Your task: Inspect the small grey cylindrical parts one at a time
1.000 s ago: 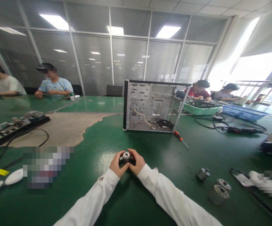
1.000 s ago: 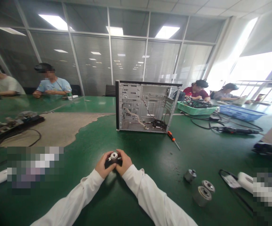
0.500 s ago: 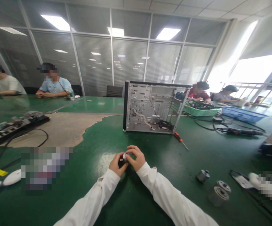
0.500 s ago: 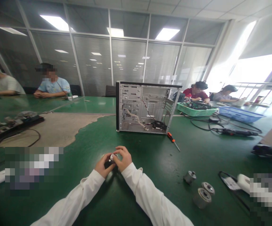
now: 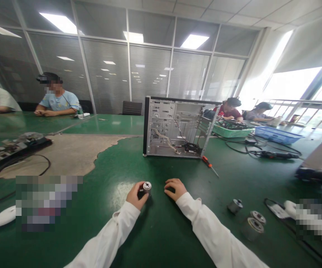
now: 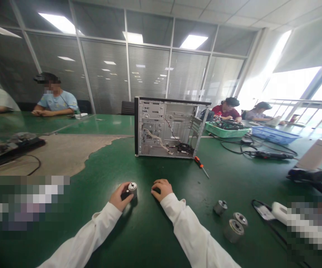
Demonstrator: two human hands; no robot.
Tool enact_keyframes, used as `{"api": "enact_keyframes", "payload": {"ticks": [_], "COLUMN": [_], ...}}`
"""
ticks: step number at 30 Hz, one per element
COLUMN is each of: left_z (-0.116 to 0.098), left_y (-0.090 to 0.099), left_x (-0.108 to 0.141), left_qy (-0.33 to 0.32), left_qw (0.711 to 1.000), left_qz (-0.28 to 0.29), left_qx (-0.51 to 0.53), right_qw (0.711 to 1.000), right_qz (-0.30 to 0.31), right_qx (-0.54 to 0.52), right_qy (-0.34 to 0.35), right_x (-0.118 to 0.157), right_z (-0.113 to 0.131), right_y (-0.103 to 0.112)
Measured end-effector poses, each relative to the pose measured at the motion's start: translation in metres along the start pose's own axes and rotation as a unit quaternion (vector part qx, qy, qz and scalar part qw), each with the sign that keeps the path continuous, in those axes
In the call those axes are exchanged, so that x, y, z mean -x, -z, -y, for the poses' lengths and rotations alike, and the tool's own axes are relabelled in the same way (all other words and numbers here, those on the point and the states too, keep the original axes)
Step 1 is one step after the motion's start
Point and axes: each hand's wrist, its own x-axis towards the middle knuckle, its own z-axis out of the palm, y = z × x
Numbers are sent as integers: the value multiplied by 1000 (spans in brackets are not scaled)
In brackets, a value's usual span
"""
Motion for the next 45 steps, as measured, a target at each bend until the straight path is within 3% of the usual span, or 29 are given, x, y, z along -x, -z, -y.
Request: {"api": "enact_keyframes", "payload": {"ticks": [6,10,15,19,24,33,39,42,45], "left_z": [-1,4,7,7,9,8,6,3,-5], "left_y": [5,3,0,1,-2,-3,-2,-1,-2], "left_x": [-1,-1,-2,-2,-2,-1,-2,-1,3], "left_qy": [-7,-8,8,14,12,11,46,67,79], "left_qw": [999,999,1000,999,1000,1000,998,993,981], "left_qz": [45,40,13,36,1,3,0,26,88], "left_qx": [6,10,14,23,11,17,42,89,156], "right_qw": [1000,999,997,996,996,995,996,995,992], "right_qz": [13,16,16,20,17,8,-60,-31,3], "right_qx": [11,39,75,85,92,100,35,-8,-12], "right_qy": [16,18,9,7,5,8,57,95,128], "right_x": [10,14,14,14,14,15,19,22,25], "right_z": [-23,-30,-25,-21,-19,-14,26,57,81], "right_y": [9,8,7,9,9,12,17,16,15]}}
